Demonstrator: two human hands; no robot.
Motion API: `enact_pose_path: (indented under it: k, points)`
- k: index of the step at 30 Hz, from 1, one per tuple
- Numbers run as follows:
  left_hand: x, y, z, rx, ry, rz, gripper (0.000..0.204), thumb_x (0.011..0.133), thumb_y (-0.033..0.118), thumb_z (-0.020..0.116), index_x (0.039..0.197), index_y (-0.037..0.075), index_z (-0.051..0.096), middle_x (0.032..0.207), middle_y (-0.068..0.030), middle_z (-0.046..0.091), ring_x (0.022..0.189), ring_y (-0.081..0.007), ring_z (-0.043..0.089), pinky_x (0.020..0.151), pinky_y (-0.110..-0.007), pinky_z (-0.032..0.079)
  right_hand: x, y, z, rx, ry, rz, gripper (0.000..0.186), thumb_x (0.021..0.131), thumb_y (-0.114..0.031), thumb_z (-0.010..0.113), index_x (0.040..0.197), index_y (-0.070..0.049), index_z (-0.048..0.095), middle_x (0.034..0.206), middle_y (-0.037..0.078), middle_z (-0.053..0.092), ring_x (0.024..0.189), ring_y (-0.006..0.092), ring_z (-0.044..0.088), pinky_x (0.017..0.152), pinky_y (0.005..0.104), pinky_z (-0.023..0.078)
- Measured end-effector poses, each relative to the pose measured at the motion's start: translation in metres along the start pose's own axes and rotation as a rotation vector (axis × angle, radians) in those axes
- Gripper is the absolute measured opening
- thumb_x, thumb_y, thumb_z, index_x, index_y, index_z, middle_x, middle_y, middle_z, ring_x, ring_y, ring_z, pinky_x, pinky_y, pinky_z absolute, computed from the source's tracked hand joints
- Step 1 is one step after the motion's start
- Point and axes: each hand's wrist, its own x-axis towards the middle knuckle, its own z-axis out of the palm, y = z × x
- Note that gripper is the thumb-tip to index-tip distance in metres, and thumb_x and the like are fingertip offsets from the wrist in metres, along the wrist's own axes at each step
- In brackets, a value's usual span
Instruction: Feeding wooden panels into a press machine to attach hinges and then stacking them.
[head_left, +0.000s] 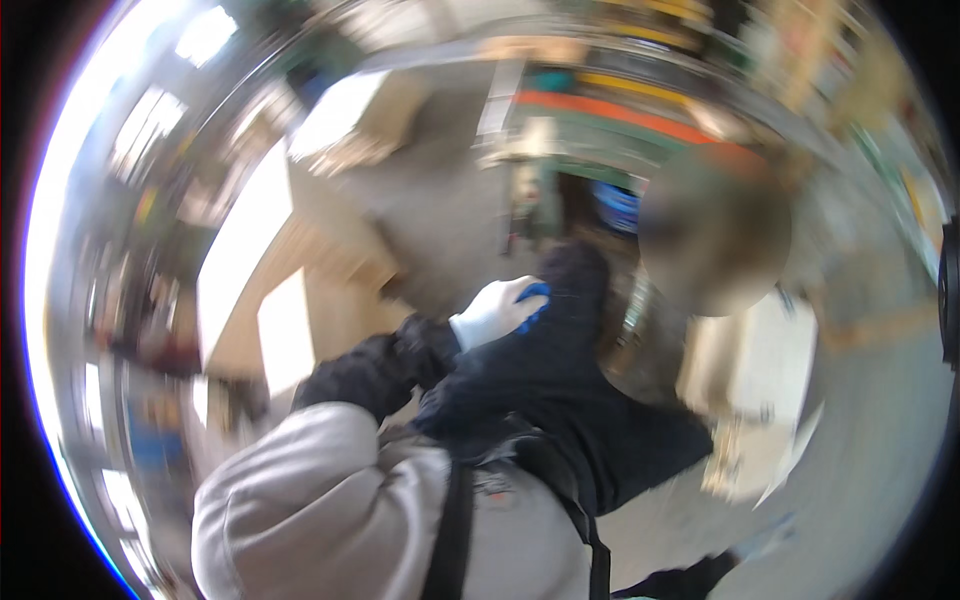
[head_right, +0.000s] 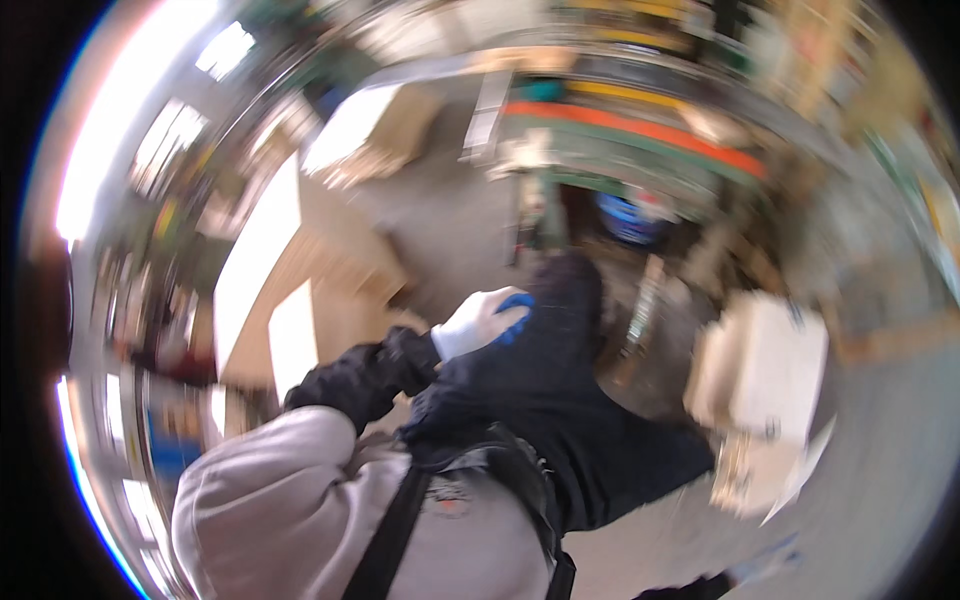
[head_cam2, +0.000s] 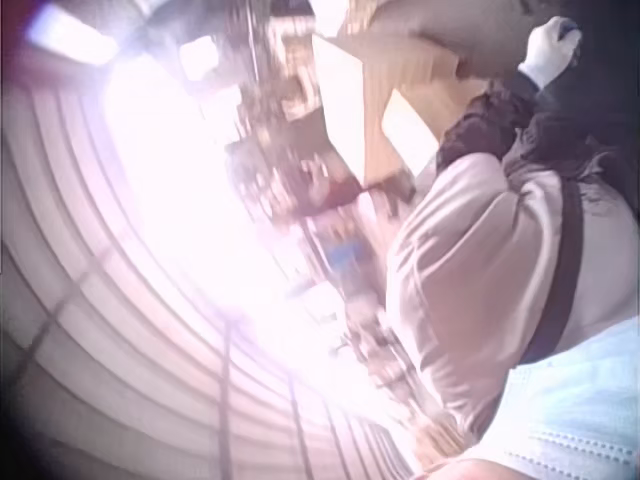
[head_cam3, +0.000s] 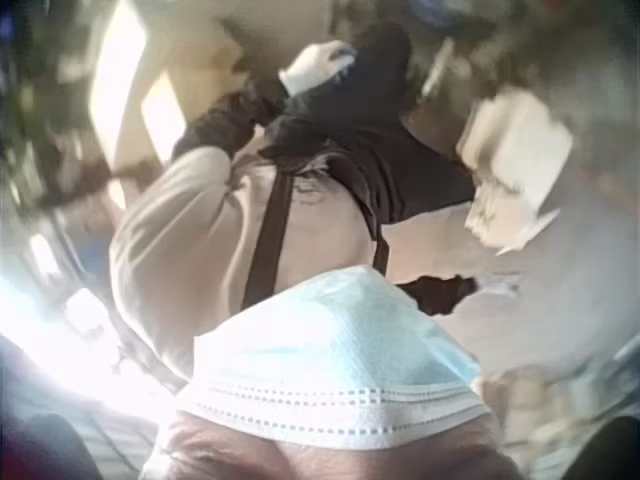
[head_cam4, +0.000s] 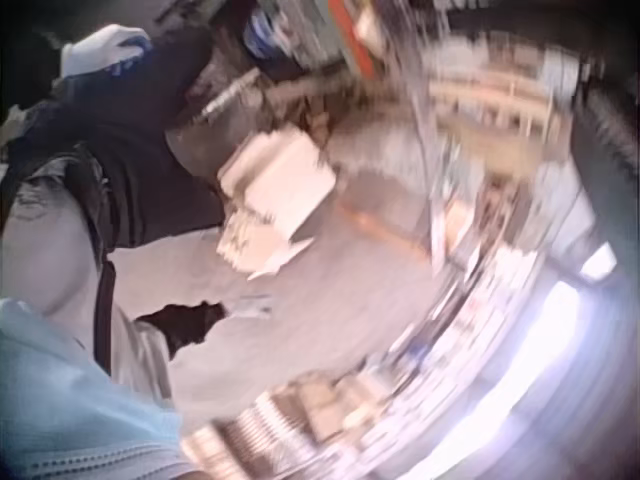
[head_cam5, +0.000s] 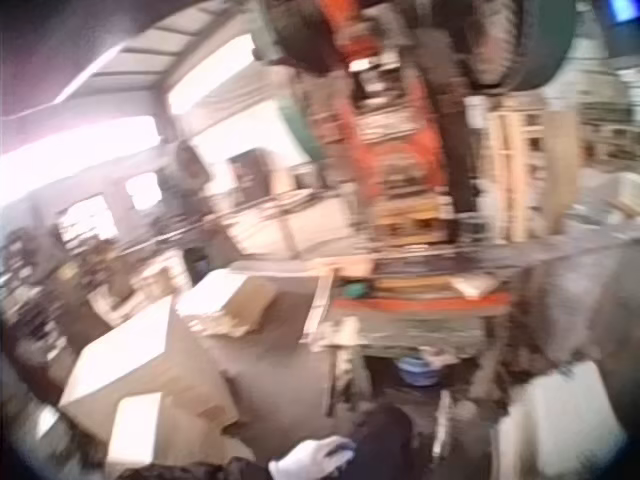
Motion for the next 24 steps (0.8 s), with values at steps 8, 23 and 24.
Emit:
enact_pose_path:
  k: [8, 23, 24]
  points:
    - [-0.154, -0.163, -0.047, 0.097, 0.778, -0.320, 0.026, 0.100, 0.026, 0.065, 0.112, 0.003, 0.070, 0.079, -0.0101, 0.071, 0.066, -0.0191, 0.069, 0.062, -0.035, 0.057, 0.197, -0.166, -0.311, 1.939, 0.049, 0.247, 0.052, 0.110, -0.024, 0.052, 0.152, 0.005, 0.042, 0.147, 0.022, 0.056, 0.128, 0.0315, 0.061, 0.108, 0.0400, 0.048]
    - [-0.358, -0.451, -0.273, 0.215, 1.176, -1.299, 0.093, 0.089, 0.060, 0.070, 0.154, 0.003, 0.037, 0.158, -0.0251, 0.039, 0.148, -0.0427, 0.033, 0.118, -0.054, 0.033, 0.244, -0.309, -0.640, 2.179, -0.628, -0.874, 0.049, 0.106, -0.007, 0.048, 0.154, 0.000, 0.042, 0.129, 0.014, 0.065, 0.114, 0.0175, 0.060, 0.103, 0.0299, 0.045]
    - [-0.356, -0.473, -0.280, 0.228, 1.190, -1.291, 0.094, 0.089, 0.060, 0.072, 0.153, -0.001, 0.038, 0.154, -0.0257, 0.046, 0.144, -0.0407, 0.042, 0.118, -0.049, 0.036, 0.238, -0.318, -0.653, 2.122, -0.694, -0.917, 0.048, 0.106, -0.009, 0.048, 0.153, 0.001, 0.043, 0.128, 0.013, 0.065, 0.113, 0.0163, 0.060, 0.101, 0.0286, 0.045]
